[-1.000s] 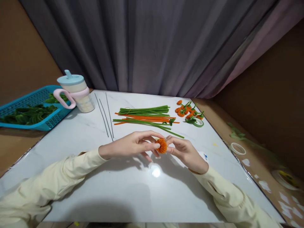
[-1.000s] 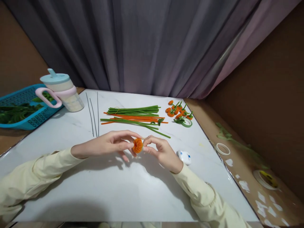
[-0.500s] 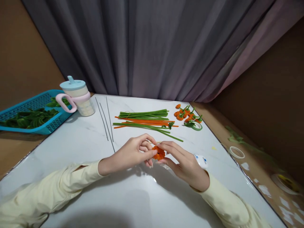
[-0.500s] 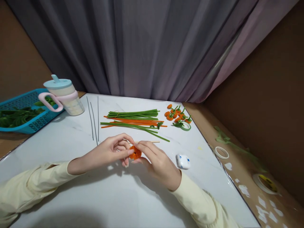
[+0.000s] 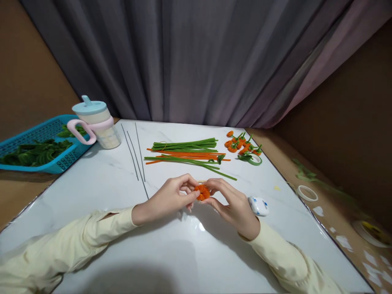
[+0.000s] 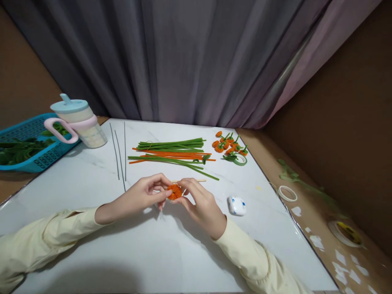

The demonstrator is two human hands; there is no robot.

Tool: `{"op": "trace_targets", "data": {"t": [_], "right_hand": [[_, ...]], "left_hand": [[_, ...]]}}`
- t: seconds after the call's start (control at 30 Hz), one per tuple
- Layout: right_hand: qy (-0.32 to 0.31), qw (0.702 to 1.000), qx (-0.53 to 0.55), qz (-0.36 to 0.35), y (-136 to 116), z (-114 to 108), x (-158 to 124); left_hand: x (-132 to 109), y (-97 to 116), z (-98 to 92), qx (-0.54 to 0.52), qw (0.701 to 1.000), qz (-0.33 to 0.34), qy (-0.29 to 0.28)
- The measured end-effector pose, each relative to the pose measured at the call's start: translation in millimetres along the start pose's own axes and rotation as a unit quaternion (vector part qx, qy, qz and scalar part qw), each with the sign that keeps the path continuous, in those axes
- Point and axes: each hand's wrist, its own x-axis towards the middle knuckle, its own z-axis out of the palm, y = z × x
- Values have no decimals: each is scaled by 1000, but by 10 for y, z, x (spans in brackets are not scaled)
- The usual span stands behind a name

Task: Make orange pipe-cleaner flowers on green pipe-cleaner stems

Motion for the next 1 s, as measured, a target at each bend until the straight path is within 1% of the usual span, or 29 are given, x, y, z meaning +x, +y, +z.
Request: {"op": "trace_targets", "data": {"t": [0.13, 0.27, 0.37, 0.5, 0.57, 0.63, 0.73, 0.8, 0.9, 0.97, 1.0], "right_hand": [[-13, 998, -44, -42, 56, 18, -38], [-23, 997, -58, -45, 75, 18, -68], [-17, 997, -65, -49, 75, 21, -85], [19, 996, -81, -34, 72, 47, -93], [35, 996, -84, -15, 72, 61, -91], [37, 997, -71, 2, 74, 64, -83], [26, 999, -40, 17, 81, 47, -66], [21, 999, -30, 18, 86, 34, -57], [-11, 1000, -20, 3, 86, 32, -58], [-34, 999, -7, -10, 81, 45, -68], [-36, 999, 0, -12, 77, 53, -73]], "left_hand": [[22, -52, 3, 5, 1000, 4, 1], [12, -53, 9, 20, 999, 26, -14], [14, -41, 20, 19, 999, 29, -21], [37, -57, 44, -7, 999, 30, 8], [48, -73, 47, -8, 999, 47, 23], [53, -85, 41, 17, 997, 71, 40], [49, -93, 22, 62, 992, 97, 59], [44, -92, 13, 69, 991, 103, 47], [39, -90, 9, 51, 994, 97, 19], [40, -89, 7, 25, 996, 84, 15], [41, -88, 5, 7, 997, 77, 17]]}}
